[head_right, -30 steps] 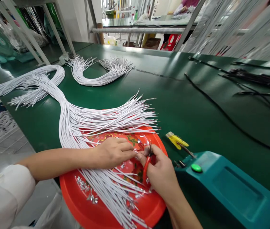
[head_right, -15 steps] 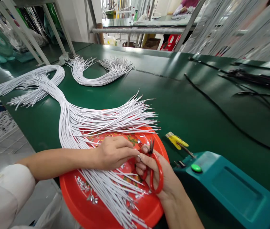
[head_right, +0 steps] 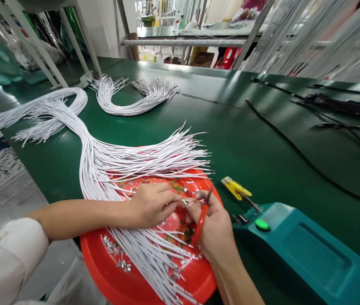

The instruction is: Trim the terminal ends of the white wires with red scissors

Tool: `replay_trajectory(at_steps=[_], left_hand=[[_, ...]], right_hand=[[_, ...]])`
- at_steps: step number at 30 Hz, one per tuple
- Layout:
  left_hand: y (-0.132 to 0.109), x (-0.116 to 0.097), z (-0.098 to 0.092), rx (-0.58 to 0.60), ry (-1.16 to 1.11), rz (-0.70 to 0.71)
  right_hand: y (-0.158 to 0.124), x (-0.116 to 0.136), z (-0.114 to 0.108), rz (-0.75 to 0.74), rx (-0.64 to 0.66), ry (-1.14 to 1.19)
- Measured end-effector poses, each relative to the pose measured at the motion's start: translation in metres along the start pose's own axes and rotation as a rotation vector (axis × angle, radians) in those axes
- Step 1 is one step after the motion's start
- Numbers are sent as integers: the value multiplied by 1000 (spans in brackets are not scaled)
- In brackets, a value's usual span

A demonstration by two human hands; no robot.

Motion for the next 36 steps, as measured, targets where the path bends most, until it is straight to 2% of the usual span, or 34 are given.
replay_trajectory(at_steps=[3, 7, 11, 17, 21, 25, 29, 32, 36], left_hand=[[2, 7, 0, 33, -5, -98], [4, 20, -3, 2, -73, -293], [6, 23, -3, -45, -271, -319], [7, 27, 0, -20, -399, -469], [7, 25, 1, -12, -417, -476], [6, 21, 5, 76, -436, -442], [8, 18, 5, 164, -446, -410], [11, 18, -2, 238, -332, -363], [13, 25, -11, 321, -37, -295]], right_hand=[[-1, 2, 0, -28, -27, -36], [-4, 4, -1, -91, -90, -127], [-4, 4, -9, -139, -249, -275], [-3, 3, -10, -120, -278, -337], [-5, 8, -10, -226, -301, -262], [-6, 9, -9, -326, -297, -249], [-7, 9, -13, -317, -364, -234], [-10, 10, -18, -291, -446, -130], [-10, 13, -20, -309, -487, -68]])
Point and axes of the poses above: each hand's wrist, its own y-axis towards the middle knuckle, its own z-axis out of the palm, x = y × z, the point moved 5 cm from there along y, towards the middle knuckle, and after that the axes turned 14 degrees about -y, right-handed, at the moved point
